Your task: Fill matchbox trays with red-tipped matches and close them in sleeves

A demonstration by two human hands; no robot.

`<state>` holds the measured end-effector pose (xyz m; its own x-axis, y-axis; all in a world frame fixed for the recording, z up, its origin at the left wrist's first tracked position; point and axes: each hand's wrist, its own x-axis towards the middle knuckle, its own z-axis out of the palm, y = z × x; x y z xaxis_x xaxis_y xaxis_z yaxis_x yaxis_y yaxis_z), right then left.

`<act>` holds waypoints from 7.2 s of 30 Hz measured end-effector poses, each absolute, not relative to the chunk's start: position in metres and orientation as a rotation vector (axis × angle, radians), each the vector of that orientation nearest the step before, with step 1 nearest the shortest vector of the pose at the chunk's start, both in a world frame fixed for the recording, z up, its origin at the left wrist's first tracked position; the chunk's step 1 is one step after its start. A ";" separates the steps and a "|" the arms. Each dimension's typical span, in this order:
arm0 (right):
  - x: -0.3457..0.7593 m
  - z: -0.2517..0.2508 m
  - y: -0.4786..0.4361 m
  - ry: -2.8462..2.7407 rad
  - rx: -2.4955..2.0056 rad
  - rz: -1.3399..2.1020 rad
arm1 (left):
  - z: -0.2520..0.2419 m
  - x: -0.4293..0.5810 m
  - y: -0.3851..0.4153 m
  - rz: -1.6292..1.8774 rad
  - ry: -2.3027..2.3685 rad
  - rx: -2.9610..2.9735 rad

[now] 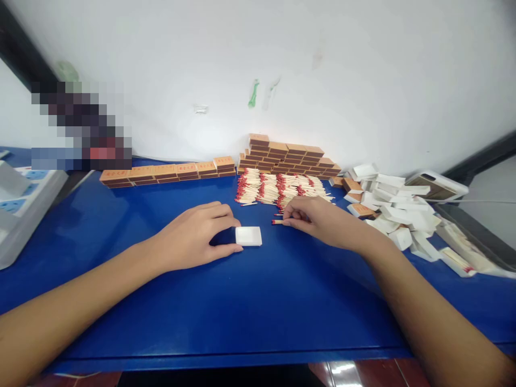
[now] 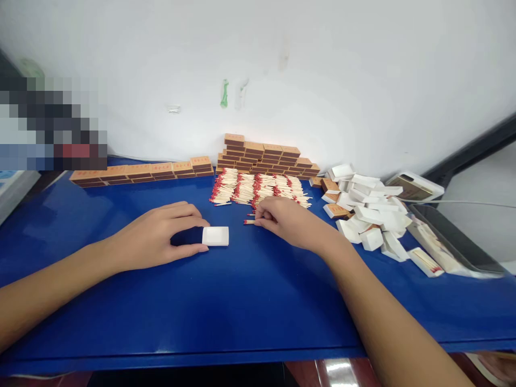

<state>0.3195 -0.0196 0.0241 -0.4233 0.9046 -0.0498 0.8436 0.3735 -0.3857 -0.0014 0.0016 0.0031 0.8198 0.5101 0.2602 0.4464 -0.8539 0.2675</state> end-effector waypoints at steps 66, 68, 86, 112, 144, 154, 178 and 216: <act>0.328 0.017 -0.013 -2.363 -1.582 0.464 | 0.004 0.002 -0.004 0.632 0.690 2.833; 0.323 0.017 -0.015 -2.381 -1.591 0.464 | 0.004 0.002 -0.004 0.629 0.684 2.836; 0.263 0.020 -0.050 -2.389 -1.328 0.514 | 0.004 0.003 -0.005 0.601 0.693 2.813; 0.283 -0.002 0.000 -2.224 -1.613 0.142 | 0.006 0.003 -0.005 0.550 0.753 2.763; 0.295 0.019 -0.035 -2.478 -1.670 0.399 | 0.003 -0.002 -0.002 0.612 0.667 2.866; 0.311 0.028 -0.036 -2.492 -1.726 0.562 | 0.003 -0.003 -0.001 0.601 0.668 2.879; 0.303 0.022 -0.035 -2.454 -1.593 0.421 | 0.006 -0.003 -0.002 0.587 0.671 2.868; 0.260 0.016 -0.053 -2.432 -1.253 0.199 | 0.008 -0.001 -0.005 0.665 0.753 2.820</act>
<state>0.2601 -0.0532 0.0161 -0.5207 0.8064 0.2805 0.7501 0.5890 -0.3009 -0.0014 -0.0050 0.0079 0.7761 0.5042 0.3789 0.4388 -0.8632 0.2499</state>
